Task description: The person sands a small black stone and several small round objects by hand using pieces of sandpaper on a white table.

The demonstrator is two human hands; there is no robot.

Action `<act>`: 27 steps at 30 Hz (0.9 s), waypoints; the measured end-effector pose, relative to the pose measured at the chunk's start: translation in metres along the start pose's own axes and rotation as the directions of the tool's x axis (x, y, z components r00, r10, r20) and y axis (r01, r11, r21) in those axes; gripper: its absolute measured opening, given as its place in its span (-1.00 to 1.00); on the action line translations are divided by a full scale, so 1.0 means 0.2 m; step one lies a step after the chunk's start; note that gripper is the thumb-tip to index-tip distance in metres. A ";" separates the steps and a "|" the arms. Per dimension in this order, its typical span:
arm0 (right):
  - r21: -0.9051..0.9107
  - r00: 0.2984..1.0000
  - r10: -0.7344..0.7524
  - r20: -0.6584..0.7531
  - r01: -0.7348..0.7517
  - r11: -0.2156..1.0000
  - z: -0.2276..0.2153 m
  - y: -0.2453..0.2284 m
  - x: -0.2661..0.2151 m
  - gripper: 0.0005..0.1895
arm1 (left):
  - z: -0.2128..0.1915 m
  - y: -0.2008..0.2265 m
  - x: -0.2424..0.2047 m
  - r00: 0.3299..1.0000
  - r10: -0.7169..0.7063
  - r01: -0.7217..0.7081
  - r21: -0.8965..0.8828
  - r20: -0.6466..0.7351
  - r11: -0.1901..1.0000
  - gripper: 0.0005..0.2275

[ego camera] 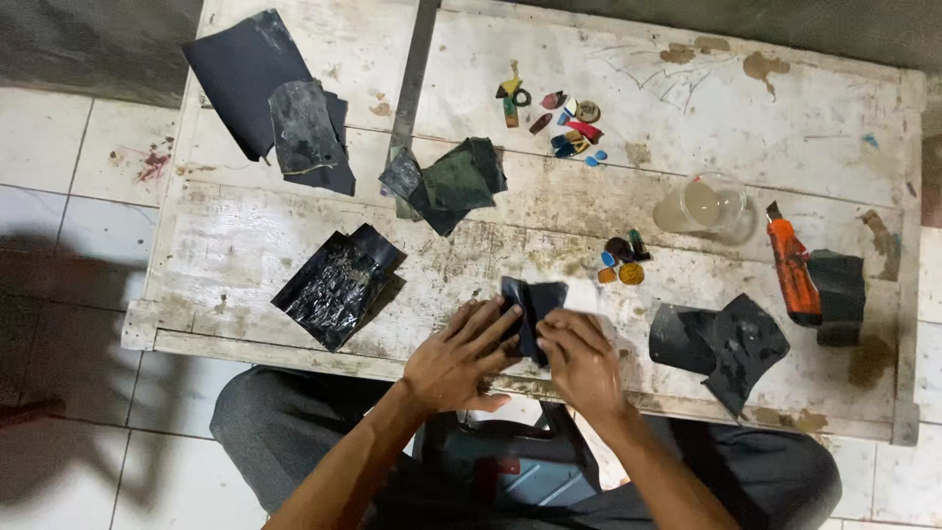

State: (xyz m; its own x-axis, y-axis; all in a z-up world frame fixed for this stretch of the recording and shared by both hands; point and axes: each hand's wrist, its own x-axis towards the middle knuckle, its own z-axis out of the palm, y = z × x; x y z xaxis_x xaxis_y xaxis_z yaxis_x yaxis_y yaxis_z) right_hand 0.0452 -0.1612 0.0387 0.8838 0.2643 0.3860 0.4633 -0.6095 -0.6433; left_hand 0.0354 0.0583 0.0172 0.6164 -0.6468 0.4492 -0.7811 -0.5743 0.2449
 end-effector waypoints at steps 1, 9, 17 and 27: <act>0.001 1.000 0.006 0.000 -0.006 1.000 0.00 0.01 0.02 -0.94 | 0.00 0.00 0.00 1.000 0.001 -0.001 -0.004 0.005 1.000 -0.40; -0.005 0.997 -0.030 -0.076 0.030 1.000 0.08 0.11 0.17 -0.93 | 0.02 0.00 0.00 1.000 0.019 -0.020 0.078 0.013 0.997 -0.32; 0.004 1.000 0.005 0.000 -0.005 1.000 0.07 0.02 0.03 -0.91 | 0.02 -0.01 -0.02 0.993 -0.037 0.037 0.003 0.113 0.999 -0.24; -0.007 0.997 -0.081 0.013 0.081 0.997 0.12 0.13 0.30 -0.89 | 0.09 -0.01 -0.05 0.998 -0.051 0.050 0.013 0.040 0.999 -0.21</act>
State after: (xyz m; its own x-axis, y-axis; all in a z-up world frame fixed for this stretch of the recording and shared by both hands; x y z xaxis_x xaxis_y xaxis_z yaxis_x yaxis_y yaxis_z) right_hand 0.1107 -0.1433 0.0296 0.8444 0.3221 0.4282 0.5326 -0.5918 -0.6051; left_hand 0.0321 0.0559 -0.0034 0.6587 -0.6366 0.4011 -0.7478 -0.6126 0.2560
